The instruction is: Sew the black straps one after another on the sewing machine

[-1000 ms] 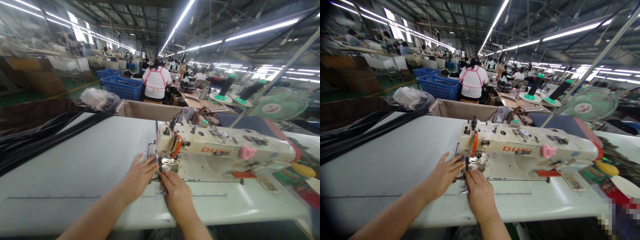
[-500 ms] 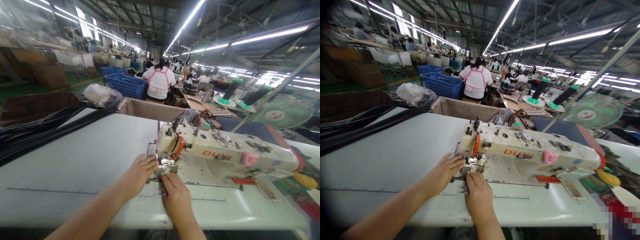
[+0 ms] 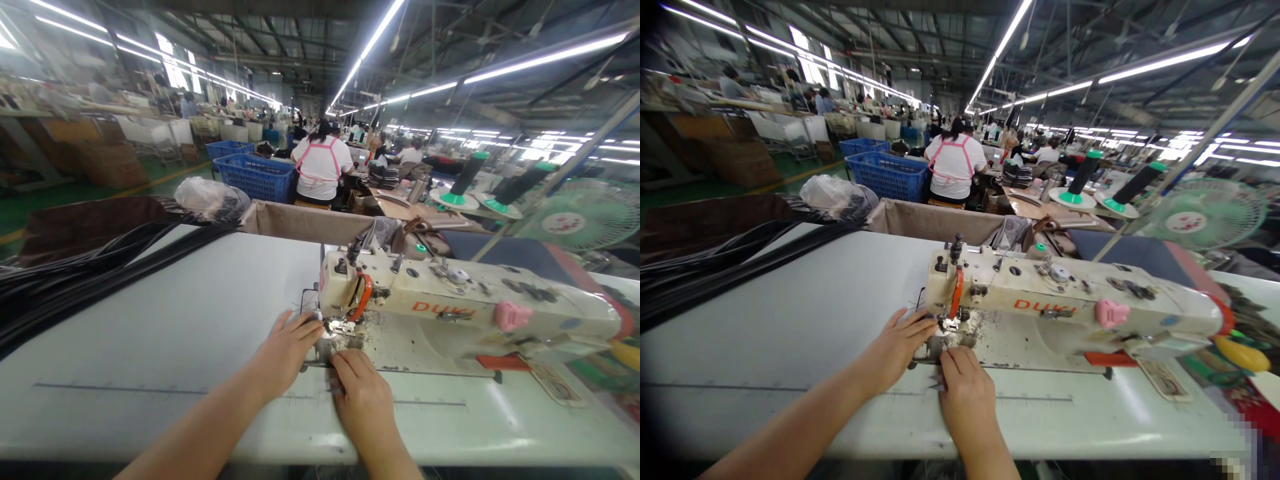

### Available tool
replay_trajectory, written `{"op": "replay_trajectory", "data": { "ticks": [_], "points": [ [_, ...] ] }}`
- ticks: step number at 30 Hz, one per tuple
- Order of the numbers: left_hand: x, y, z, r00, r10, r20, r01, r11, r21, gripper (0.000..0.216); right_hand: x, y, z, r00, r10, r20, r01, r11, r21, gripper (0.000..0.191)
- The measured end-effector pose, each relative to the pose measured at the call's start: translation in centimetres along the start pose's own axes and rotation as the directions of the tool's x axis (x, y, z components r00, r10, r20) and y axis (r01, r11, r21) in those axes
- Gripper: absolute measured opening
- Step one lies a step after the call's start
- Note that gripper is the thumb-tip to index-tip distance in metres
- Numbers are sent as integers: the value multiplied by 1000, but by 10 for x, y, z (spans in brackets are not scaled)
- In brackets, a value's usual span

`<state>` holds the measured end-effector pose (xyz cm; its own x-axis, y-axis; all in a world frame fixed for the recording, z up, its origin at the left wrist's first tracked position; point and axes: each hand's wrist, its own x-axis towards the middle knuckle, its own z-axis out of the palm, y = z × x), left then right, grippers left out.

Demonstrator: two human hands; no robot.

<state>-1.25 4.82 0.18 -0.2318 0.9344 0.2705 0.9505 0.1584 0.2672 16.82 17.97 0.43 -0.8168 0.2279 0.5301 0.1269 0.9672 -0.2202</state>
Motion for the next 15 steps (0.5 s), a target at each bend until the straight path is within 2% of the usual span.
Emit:
{"op": "replay_trajectory", "data": {
  "ticks": [10,15],
  "points": [
    [5,-3,3,1000,-27,-9,26,997,-70,53,4,1,0,1000,31,0,-31,999,35,40],
    [35,-24,7,993,-61,-103,27,952,-304,40,6,2,-1,998,60,19,-61,997,56,36]
  ]
}}
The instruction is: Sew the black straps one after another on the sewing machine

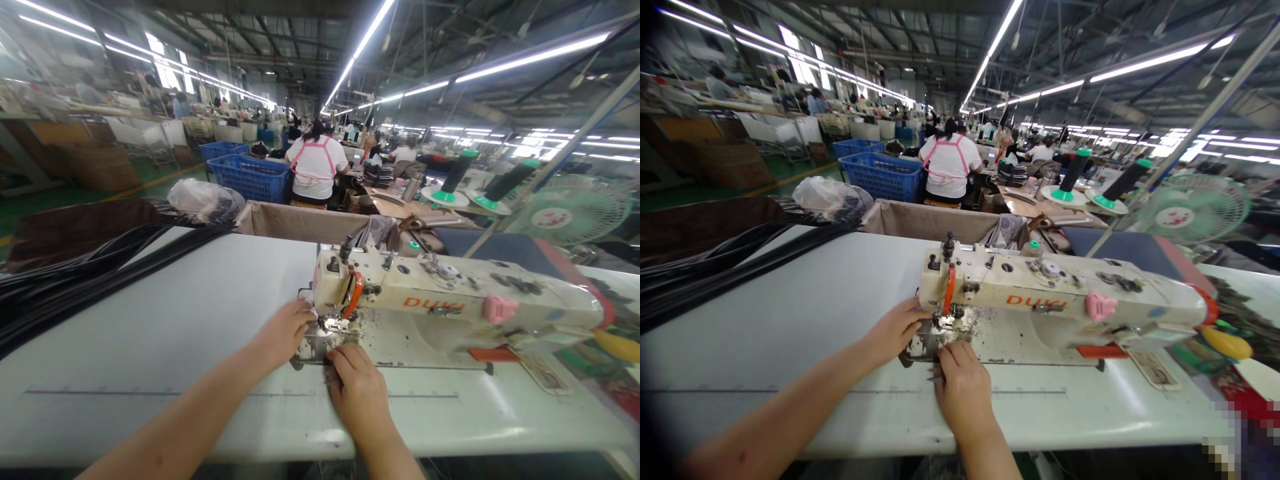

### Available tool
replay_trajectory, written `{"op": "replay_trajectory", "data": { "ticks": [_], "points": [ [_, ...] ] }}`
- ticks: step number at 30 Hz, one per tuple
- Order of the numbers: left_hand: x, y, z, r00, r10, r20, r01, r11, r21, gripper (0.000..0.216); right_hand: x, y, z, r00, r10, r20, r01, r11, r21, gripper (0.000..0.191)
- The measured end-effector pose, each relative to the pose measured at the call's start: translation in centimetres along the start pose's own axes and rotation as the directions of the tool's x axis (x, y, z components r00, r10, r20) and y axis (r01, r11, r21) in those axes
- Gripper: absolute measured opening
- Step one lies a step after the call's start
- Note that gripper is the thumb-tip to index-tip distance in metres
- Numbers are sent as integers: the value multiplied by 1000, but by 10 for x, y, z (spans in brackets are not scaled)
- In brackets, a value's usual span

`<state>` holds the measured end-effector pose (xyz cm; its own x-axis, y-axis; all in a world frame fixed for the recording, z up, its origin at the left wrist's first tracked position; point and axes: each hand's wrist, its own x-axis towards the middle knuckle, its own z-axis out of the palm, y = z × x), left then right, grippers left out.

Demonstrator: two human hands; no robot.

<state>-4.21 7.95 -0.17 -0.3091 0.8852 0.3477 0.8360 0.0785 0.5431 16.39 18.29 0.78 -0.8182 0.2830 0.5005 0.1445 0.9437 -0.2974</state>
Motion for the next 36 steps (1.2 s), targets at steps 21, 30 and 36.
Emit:
{"op": "replay_trajectory", "data": {
  "ticks": [21,30,36],
  "points": [
    [45,-29,-7,998,7,66,-18,987,158,20,1,-2,-1,998,59,21,-59,998,27,27],
    [18,-6,-24,985,-151,79,135,975,179,9,1,-1,0,997,75,18,-75,997,33,27],
    [8,9,-23,948,-293,122,286,955,74,17,1,-1,-1,997,71,27,-72,997,19,27]
  ]
}}
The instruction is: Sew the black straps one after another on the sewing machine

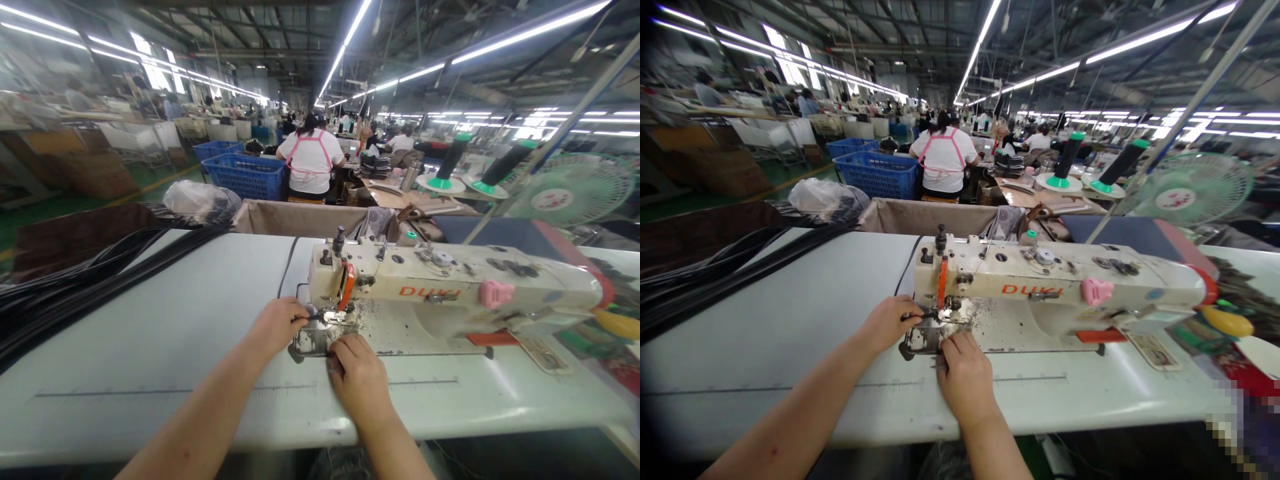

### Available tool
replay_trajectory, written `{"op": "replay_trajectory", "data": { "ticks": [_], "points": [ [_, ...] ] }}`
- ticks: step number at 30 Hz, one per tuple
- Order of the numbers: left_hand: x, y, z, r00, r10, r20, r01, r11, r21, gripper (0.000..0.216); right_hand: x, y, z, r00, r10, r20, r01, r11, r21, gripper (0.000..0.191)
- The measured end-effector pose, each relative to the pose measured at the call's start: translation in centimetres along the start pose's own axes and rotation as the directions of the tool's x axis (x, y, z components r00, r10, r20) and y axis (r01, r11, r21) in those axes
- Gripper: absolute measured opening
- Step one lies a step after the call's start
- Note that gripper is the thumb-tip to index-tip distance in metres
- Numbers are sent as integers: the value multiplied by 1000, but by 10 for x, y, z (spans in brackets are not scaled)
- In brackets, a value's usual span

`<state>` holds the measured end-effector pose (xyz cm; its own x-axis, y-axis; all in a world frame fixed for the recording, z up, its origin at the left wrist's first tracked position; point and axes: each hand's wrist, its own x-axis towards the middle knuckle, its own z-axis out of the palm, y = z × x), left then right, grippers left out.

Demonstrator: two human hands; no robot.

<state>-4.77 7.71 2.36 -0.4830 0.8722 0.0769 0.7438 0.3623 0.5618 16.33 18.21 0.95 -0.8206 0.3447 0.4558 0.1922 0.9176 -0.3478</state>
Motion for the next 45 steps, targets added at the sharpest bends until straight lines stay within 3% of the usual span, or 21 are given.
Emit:
{"op": "replay_trajectory", "data": {
  "ticks": [8,16,20,25,33,38,45],
  "points": [
    [-8,12,1,993,-105,50,103,994,29,20,-1,1,1,1000,9,8,-9,1000,-18,24],
    [-35,48,19,969,-202,142,211,976,-55,43,2,0,-2,998,65,-14,-64,997,36,22],
    [-35,63,28,957,-234,169,253,962,-99,41,1,2,-2,991,113,-69,-105,988,109,26],
    [-36,67,34,951,-257,171,273,959,-81,52,1,3,-3,984,156,-81,-141,976,168,26],
    [-47,60,41,933,-267,241,318,925,-207,77,2,4,-2,981,164,-103,-147,977,158,26],
    [-48,53,42,922,-316,225,379,855,-353,74,2,3,-4,970,211,-122,-193,971,141,27],
    [-49,47,42,905,-332,267,412,839,-354,32,-8,1,-7,949,288,-129,-269,952,147,36]
  ]
}}
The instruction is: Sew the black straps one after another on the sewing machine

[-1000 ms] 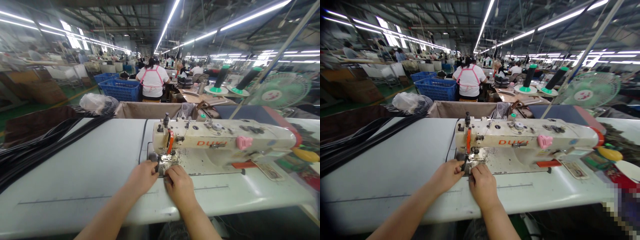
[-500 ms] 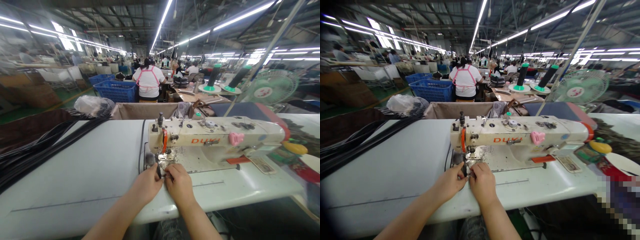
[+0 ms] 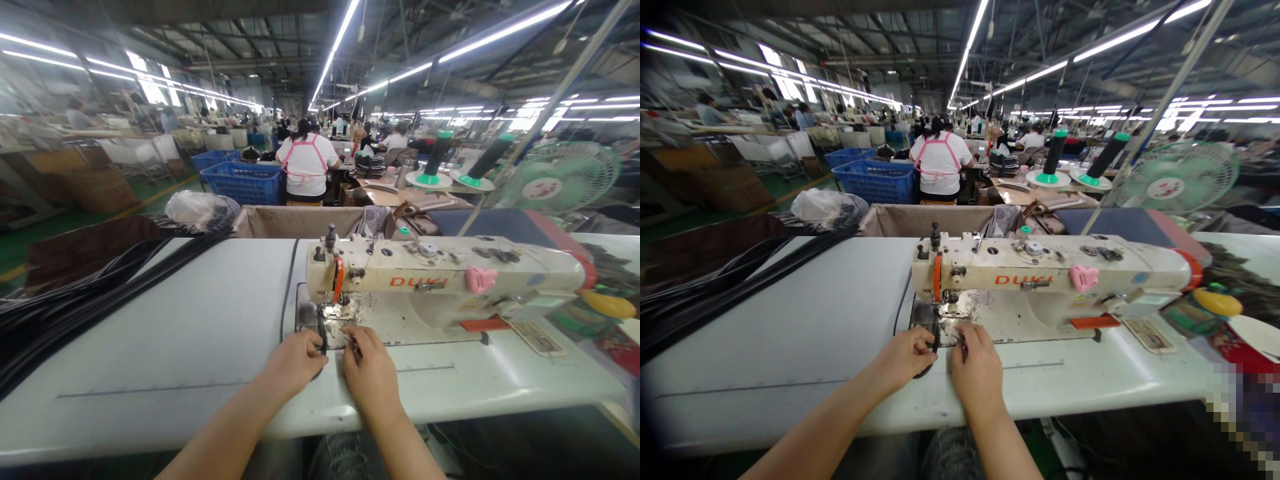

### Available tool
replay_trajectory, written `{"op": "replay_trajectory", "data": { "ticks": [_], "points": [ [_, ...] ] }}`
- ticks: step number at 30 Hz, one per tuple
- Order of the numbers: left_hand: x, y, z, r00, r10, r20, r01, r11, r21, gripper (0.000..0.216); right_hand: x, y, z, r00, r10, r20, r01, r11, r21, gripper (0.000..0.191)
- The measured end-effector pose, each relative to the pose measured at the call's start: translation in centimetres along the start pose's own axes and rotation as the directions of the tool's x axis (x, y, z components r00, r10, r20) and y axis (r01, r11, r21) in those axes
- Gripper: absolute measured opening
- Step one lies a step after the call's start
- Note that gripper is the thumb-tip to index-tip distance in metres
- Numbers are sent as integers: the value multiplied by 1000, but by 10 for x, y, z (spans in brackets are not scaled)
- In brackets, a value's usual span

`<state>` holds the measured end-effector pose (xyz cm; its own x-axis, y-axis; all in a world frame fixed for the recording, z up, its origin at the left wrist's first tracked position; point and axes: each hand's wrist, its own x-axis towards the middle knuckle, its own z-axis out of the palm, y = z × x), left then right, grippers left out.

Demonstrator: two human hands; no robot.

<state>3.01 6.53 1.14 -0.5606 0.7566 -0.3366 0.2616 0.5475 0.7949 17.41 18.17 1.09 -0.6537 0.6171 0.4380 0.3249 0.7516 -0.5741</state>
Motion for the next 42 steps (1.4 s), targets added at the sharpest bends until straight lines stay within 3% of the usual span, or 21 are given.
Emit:
{"op": "replay_trajectory", "data": {
  "ticks": [5,13,19,23,29,35,42],
  "points": [
    [-2,2,-4,998,54,40,-56,997,51,17,-10,9,-2,1000,-20,16,19,997,71,27],
    [-11,11,-13,986,164,14,-163,962,220,25,-13,5,-17,985,-40,170,43,999,-18,23],
    [-13,1,-7,994,109,-17,-108,993,54,23,-15,-7,-23,977,-9,213,51,980,-193,23],
    [-12,-4,-8,988,152,-30,-150,986,68,22,-10,-16,-25,972,-2,234,68,960,-273,15],
    [-15,6,-14,996,74,-40,-73,997,31,20,-6,-19,-22,975,-5,221,78,944,-321,6],
    [-7,27,-10,993,-68,100,81,988,-134,27,-12,-13,-19,989,24,148,20,958,-286,11],
    [2,26,-7,988,-59,140,85,978,-188,33,-18,-11,-27,977,118,176,-69,962,-266,20]
  ]
}}
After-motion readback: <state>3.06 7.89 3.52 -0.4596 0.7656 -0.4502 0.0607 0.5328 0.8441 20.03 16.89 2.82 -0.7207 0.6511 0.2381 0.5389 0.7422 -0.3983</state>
